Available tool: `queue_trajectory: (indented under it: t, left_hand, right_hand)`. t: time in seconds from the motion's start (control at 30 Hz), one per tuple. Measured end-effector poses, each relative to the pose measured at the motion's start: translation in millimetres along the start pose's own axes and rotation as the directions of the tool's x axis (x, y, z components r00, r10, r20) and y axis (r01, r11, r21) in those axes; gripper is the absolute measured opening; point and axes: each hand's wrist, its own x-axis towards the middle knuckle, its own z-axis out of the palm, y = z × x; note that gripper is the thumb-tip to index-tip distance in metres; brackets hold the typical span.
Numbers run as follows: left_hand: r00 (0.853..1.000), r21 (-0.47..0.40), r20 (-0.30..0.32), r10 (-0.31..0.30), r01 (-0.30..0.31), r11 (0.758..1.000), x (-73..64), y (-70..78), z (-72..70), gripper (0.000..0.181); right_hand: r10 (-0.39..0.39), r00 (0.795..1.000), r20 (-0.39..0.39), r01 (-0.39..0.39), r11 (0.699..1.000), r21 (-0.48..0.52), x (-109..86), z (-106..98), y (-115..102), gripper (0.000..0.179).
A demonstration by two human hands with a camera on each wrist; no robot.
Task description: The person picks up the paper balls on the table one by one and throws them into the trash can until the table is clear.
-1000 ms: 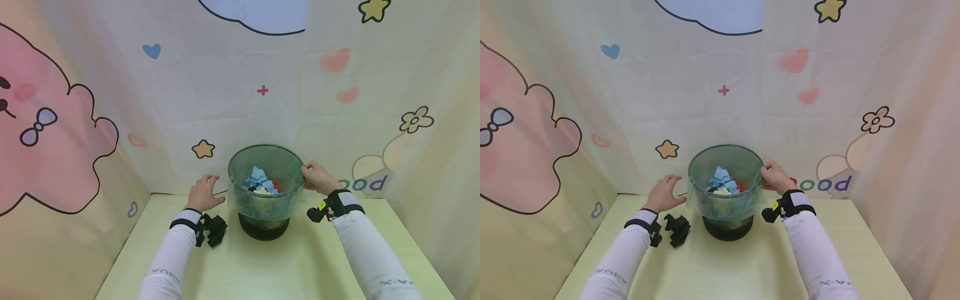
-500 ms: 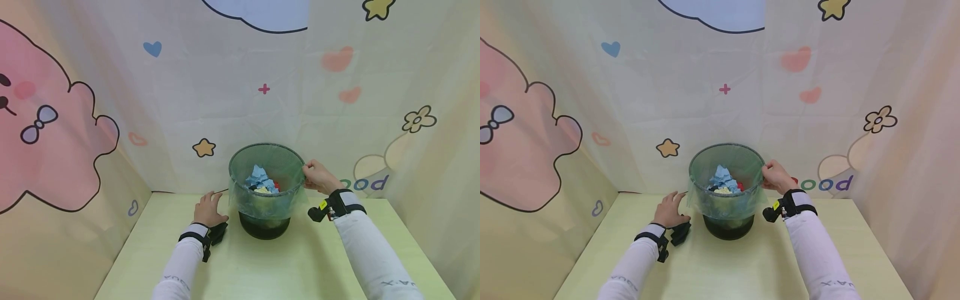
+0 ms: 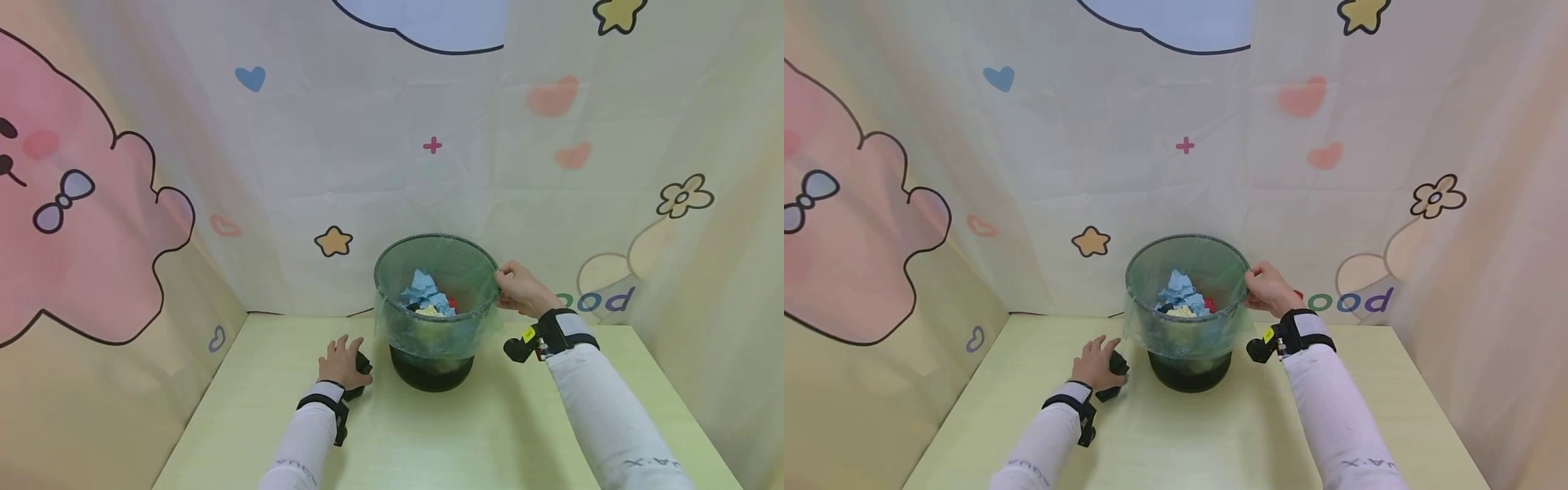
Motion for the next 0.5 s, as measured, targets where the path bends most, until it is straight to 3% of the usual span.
queue_trajectory:
  t: [0.23, 0.5]
  left_hand:
    - [0.999, 0.008, 0.037, -0.01, 0.01, 1.0, -9.4, 1.6, 8.6, 0.079]
    - [0.999, 0.025, 0.022, 0.031, -0.032, 0.999, -17.1, 3.7, 22.3, 0.069]
  right_hand:
    - [0.008, 1.0, 0.005, -0.008, 1.0, 0.008, 0.2, -1, 0, 0.013]
    - [0.002, 1.0, 0.011, -0.003, 1.0, 0.025, -1.3, 0, 0, 0.012]
